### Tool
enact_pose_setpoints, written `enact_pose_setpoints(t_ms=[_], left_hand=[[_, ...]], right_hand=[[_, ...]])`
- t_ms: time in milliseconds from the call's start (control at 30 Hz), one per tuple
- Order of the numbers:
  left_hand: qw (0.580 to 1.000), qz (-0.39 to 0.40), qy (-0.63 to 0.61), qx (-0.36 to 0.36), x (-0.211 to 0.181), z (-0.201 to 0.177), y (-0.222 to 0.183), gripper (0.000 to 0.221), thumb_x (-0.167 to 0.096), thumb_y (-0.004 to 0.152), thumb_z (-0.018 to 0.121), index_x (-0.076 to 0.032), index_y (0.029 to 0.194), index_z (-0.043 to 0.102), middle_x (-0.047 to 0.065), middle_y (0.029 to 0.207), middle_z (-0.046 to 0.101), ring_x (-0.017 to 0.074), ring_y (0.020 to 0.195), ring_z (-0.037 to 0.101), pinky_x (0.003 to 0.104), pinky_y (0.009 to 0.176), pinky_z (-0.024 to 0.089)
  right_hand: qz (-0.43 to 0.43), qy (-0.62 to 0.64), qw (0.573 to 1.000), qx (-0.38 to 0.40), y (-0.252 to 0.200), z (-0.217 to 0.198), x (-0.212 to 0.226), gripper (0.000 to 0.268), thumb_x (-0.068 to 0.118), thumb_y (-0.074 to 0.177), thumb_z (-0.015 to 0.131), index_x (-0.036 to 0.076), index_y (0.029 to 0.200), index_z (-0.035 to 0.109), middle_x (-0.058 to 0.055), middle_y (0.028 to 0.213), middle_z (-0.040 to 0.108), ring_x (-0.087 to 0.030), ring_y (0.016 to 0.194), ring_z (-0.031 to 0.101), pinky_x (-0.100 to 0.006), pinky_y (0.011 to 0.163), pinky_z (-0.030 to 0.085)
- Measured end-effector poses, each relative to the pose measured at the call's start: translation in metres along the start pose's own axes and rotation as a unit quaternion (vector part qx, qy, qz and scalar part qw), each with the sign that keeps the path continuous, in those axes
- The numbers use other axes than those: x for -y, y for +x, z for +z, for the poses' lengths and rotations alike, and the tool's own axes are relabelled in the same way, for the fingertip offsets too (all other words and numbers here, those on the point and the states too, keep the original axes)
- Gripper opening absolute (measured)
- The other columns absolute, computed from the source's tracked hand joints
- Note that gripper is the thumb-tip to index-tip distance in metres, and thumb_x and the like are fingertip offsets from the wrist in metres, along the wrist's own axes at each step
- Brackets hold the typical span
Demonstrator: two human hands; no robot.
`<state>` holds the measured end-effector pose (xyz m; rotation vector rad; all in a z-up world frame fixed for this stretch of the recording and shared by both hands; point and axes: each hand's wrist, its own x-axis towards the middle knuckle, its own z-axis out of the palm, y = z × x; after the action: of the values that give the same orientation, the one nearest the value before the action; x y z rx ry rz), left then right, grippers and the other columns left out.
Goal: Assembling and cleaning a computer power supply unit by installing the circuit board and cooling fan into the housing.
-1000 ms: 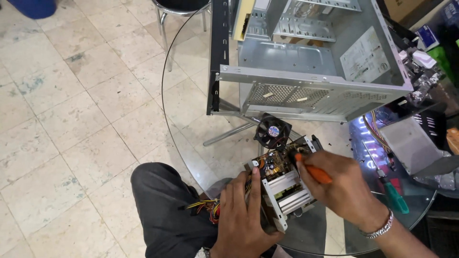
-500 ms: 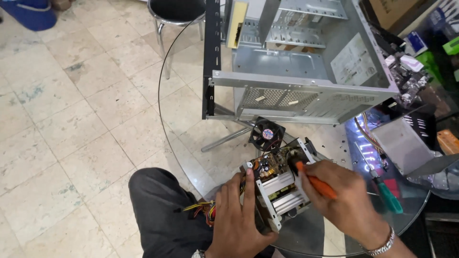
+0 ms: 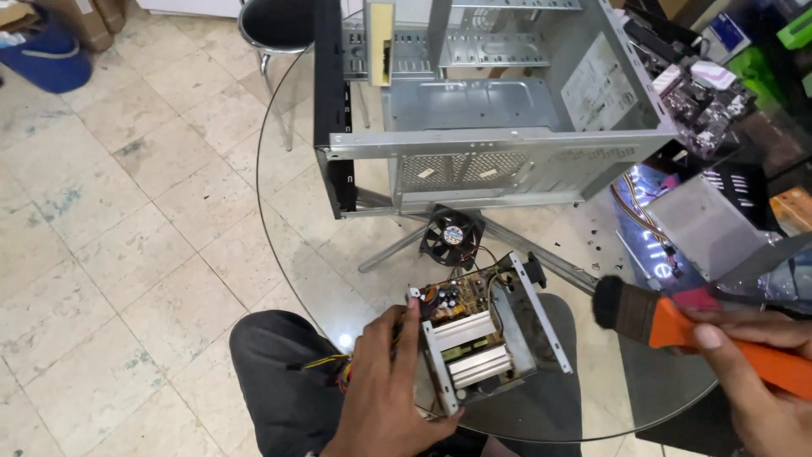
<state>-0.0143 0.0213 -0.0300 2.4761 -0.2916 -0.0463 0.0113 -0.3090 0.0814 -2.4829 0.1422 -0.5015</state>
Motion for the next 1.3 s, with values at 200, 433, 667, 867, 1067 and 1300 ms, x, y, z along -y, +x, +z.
enact_pose_setpoints(t_ms=[200, 433, 667, 867, 1067, 1300], left_hand=[[0.995, 0.081, -0.016, 0.049, 0.032, -0.048, 0.006, 0.149, -0.053, 0.065, 0.106, -0.013, 0.166, 0.005, 0.019, 0.16, 0.031, 0.0377, 0.145, 0.032, 0.057, 0.112, 0.03], [0.988, 0.067, 0.02, 0.141, 0.028, -0.09, 0.021, 0.151, -0.044, 0.058, 0.109, -0.017, 0.165, 0.006, 0.008, 0.167, 0.022, 0.0319, 0.152, 0.021, 0.055, 0.115, 0.028], [0.981, 0.153, -0.113, 0.034, -0.012, -0.123, 0.016, 0.097, -0.043, 0.081, 0.085, -0.012, 0.159, 0.036, 0.011, 0.16, 0.042, 0.0305, 0.149, 0.042, 0.05, 0.119, 0.038], [0.978, 0.205, 0.018, -0.023, -0.017, -0.111, 0.067, 0.055, -0.037, 0.096, 0.068, -0.003, 0.138, 0.059, 0.013, 0.128, 0.064, 0.0259, 0.116, 0.062, 0.039, 0.101, 0.055], [0.947, 0.185, 0.19, 0.18, -0.024, -0.081, 0.15, 0.077, -0.045, 0.098, 0.063, -0.002, 0.157, 0.037, 0.025, 0.136, 0.049, 0.031, 0.087, 0.067, 0.047, 0.071, 0.06], [0.891, 0.196, 0.26, 0.317, -0.023, -0.04, 0.202, 0.089, -0.022, 0.083, 0.079, -0.019, 0.159, 0.034, 0.022, 0.154, 0.038, 0.0407, 0.137, 0.043, 0.052, 0.093, 0.054]], right_hand=[[0.022, 0.005, 1.0, -0.016, -0.005, 0.005, -0.003, 0.019, 0.001, 0.094, 0.082, -0.011, 0.102, 0.07, -0.024, 0.11, 0.073, -0.029, 0.102, 0.071, -0.035, 0.095, 0.055], [-0.279, 0.135, 0.935, 0.171, 0.017, 0.058, -0.024, 0.028, 0.006, 0.081, 0.076, 0.003, 0.109, 0.073, -0.013, 0.12, 0.074, -0.027, 0.113, 0.074, -0.038, 0.102, 0.061], [-0.299, 0.167, 0.912, 0.225, -0.005, 0.062, -0.051, 0.034, 0.006, 0.078, 0.077, 0.005, 0.112, 0.074, -0.014, 0.135, 0.068, -0.034, 0.132, 0.066, -0.047, 0.112, 0.055], [-0.335, 0.104, 0.911, 0.218, -0.023, 0.068, -0.051, 0.04, 0.013, 0.084, 0.072, -0.002, 0.121, 0.066, -0.02, 0.149, 0.054, -0.038, 0.144, 0.051, -0.05, 0.118, 0.045], [-0.352, -0.026, 0.912, 0.209, -0.034, 0.08, -0.06, 0.063, 0.015, 0.087, 0.064, -0.004, 0.144, 0.048, -0.018, 0.163, 0.036, -0.035, 0.155, 0.033, -0.05, 0.122, 0.034], [-0.286, -0.021, 0.931, 0.226, -0.04, 0.09, -0.055, 0.063, 0.014, 0.09, 0.058, -0.002, 0.15, 0.043, -0.011, 0.17, 0.03, -0.027, 0.158, 0.027, -0.039, 0.123, 0.028]])
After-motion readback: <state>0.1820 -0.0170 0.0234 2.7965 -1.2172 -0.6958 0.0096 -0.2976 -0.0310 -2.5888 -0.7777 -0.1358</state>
